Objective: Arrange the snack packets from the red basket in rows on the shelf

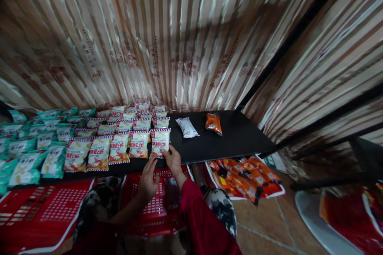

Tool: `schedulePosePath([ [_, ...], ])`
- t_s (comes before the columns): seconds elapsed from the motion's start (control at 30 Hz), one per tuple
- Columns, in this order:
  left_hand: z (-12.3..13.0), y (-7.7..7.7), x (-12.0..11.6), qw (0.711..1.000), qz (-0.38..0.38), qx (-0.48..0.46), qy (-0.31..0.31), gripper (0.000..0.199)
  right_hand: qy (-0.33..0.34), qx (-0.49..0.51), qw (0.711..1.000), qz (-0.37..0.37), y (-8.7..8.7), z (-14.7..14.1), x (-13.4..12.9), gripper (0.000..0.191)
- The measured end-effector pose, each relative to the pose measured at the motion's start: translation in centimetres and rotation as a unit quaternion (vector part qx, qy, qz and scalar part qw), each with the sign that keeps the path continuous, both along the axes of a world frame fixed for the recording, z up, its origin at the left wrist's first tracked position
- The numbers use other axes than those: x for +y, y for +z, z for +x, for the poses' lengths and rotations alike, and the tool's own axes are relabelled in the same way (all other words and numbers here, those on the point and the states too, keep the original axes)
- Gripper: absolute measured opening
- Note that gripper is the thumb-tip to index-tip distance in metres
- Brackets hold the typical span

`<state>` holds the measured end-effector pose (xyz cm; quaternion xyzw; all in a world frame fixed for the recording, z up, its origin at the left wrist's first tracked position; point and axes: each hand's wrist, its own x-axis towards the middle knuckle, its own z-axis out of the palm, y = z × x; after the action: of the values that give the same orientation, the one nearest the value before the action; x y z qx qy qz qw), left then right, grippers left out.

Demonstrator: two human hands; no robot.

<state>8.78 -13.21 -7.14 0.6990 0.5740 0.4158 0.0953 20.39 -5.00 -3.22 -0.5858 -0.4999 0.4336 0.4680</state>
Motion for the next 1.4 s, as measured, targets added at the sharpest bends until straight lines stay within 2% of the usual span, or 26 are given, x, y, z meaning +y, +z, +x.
schedulePosePath([
  [0.2,-0.2,-0.2,0.2,1.0,-0.001,0.011,-0.004,0.054,-0.01,-0.068,0.998,-0.01,-0.5,0.1,0.3,0.046],
  [0.37,-0.6,-0.5,0.3,0.999,0.006,0.027,-0.019,0.054,-0.018,-0.014,0.999,0.024,-0.9,0.1,0.3,0.062],
  [0.63,-0.3,-0.5,0.3,1.0,0.028,0.013,-0.005,0.053,-0.017,0.017,0.999,0.041,-1.5,-0.3,0.8,0.06],
  [0.8,-0.6,0.1,0.3,0.998,0.049,0.032,-0.018,0.05,-0.025,0.008,0.999,0.04,-1.5,-0.3,0.7,0.061],
  [0.97,-1.2,1.5,0.5,0.99,0.096,0.093,-0.049,0.052,-0.049,-0.009,0.997,0.051,-0.7,-0.1,0.4,0.061],
  [1.13,-1.6,2.7,1.8,0.974,0.125,0.172,-0.072,0.052,-0.074,-0.032,0.996,0.036,0.3,0.7,0.9,0.063],
  [1.27,-1.7,2.5,3.6,0.962,0.162,0.203,-0.082,0.051,-0.066,0.015,0.998,0.018,0.4,1.1,2.0,0.072],
  [1.4,-1.7,2.2,5.1,0.96,0.199,0.185,-0.072,0.046,-0.057,0.047,0.997,0.026,0.1,1.1,3.2,0.073],
])
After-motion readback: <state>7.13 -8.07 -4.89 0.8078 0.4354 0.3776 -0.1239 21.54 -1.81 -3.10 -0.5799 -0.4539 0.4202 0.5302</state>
